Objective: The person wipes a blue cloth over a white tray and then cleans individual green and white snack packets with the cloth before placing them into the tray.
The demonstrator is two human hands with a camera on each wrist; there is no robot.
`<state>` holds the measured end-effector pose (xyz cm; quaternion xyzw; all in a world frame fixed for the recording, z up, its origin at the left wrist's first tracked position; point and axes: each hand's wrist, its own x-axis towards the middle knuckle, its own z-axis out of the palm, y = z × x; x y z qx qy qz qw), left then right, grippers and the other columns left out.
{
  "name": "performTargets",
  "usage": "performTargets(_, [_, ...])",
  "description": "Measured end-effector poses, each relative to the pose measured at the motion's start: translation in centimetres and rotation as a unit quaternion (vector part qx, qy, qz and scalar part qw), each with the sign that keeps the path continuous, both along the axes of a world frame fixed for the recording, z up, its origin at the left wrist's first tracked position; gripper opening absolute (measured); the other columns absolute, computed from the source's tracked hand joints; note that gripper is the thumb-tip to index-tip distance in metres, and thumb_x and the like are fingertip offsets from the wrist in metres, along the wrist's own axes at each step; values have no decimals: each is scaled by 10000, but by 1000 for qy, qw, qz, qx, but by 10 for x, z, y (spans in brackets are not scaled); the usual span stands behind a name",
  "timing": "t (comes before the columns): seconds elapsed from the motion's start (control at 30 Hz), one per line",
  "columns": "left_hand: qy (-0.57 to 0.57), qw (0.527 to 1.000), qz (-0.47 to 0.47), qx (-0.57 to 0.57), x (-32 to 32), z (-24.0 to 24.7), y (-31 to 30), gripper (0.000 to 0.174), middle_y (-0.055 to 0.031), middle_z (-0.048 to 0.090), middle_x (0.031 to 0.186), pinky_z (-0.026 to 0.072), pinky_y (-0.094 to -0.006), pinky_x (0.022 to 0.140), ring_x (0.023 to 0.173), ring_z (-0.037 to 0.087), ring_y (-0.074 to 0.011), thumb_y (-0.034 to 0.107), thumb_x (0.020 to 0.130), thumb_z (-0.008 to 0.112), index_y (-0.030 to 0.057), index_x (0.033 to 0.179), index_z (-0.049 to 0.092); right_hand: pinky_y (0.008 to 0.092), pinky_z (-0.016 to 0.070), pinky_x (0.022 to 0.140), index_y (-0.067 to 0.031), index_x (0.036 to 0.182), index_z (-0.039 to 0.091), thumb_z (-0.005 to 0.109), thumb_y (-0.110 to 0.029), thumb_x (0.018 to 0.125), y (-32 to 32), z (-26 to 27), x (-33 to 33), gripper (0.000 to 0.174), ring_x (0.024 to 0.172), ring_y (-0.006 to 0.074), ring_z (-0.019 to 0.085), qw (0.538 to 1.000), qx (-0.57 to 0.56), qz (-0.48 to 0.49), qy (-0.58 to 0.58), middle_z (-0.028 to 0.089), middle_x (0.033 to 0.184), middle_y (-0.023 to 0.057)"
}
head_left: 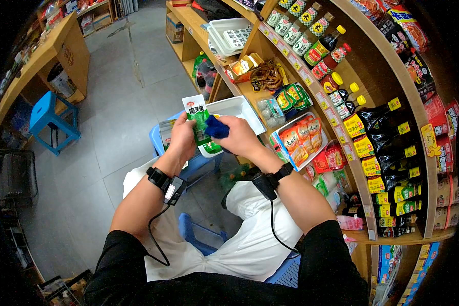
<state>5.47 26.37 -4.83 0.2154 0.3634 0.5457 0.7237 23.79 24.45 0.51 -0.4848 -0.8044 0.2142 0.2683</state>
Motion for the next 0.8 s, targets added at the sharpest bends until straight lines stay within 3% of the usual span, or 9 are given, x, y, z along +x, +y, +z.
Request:
performTargets(0.07, [31,999,-4,-9,0,4,-3,413,-128,663,1192,595,-397,884,989,694,-231,-25,1005,400,50,1402,489,408,554,771,-20,1074,706,818,-183,785,1,3,2,350,850,353,712,999,-34,-40,10,726,919,182])
performTargets(0.13, [61,996,-62,27,1,12,-8,483,-116,669,1183,598,-381,867,999,692,-222,-69,978,407,62,1439,471,458,561,747,-6,978,703,798,-211,785,4,5,3,297,835,407,707,989,-23,-117,89,723,895,213])
performTargets(0.17, [86,992,-85,35,1,18,-11,547,-117,667,1205,594,-368,865,1008,693,-221,-94,960,428,82,1479,440,458,556,775,2,997,694,786,-187,788,7,0,5,297,864,403,703,985,1,-128,114,718,913,216])
performTargets(0.27, [20,990,-123,68,8,-4,-10,605,-120,666,1224,591,-359,860,1009,691,-213,-113,947,457,100,1511,410,468,546,821,3,1052,674,771,-152,790,11,-4,5,319,930,417,683,983,33,-147,106,699,976,223])
performTargets(0.4, [58,982,-167,69,13,-8,-16,665,-109,664,1237,604,-402,865,1020,686,-225,-129,943,490,124,1548,375,477,532,865,0,1101,650,756,-117,780,10,-8,5,358,996,428,657,989,33,-131,53,666,1041,228])
performTargets(0.47, [58,983,-162,62,16,-9,-17,661,-100,666,1218,616,-403,841,1011,687,-229,-124,949,496,130,1548,378,479,529,880,0,1123,643,750,-100,760,8,-10,4,392,1017,434,644,993,39,-92,57,648,1065,228])
performTargets(0.53, [45,989,-137,33,17,-3,-20,635,-47,678,1100,571,-363,734,942,660,-185,-121,937,533,153,1501,431,473,531,884,-6,1140,650,737,-90,748,5,-7,0,410,1016,434,644,994,47,-69,63,650,1068,218])
performTargets(0.63, [48,987,-148,48,17,0,-20,595,-54,674,1124,582,-371,746,976,669,-191,-131,937,528,138,1464,459,478,535,883,-19,1149,660,725,-90,744,1,-3,-6,416,1007,430,646,995,75,17,65,654,1079,190])
performTargets(0.8, [32,989,-140,36,17,2,-23,594,-63,676,1147,600,-381,771,997,684,-204,-148,933,515,134,1454,467,487,539,857,-32,1140,669,732,-92,738,1,-3,-6,412,988,433,648,995,85,-43,41,660,1076,185])
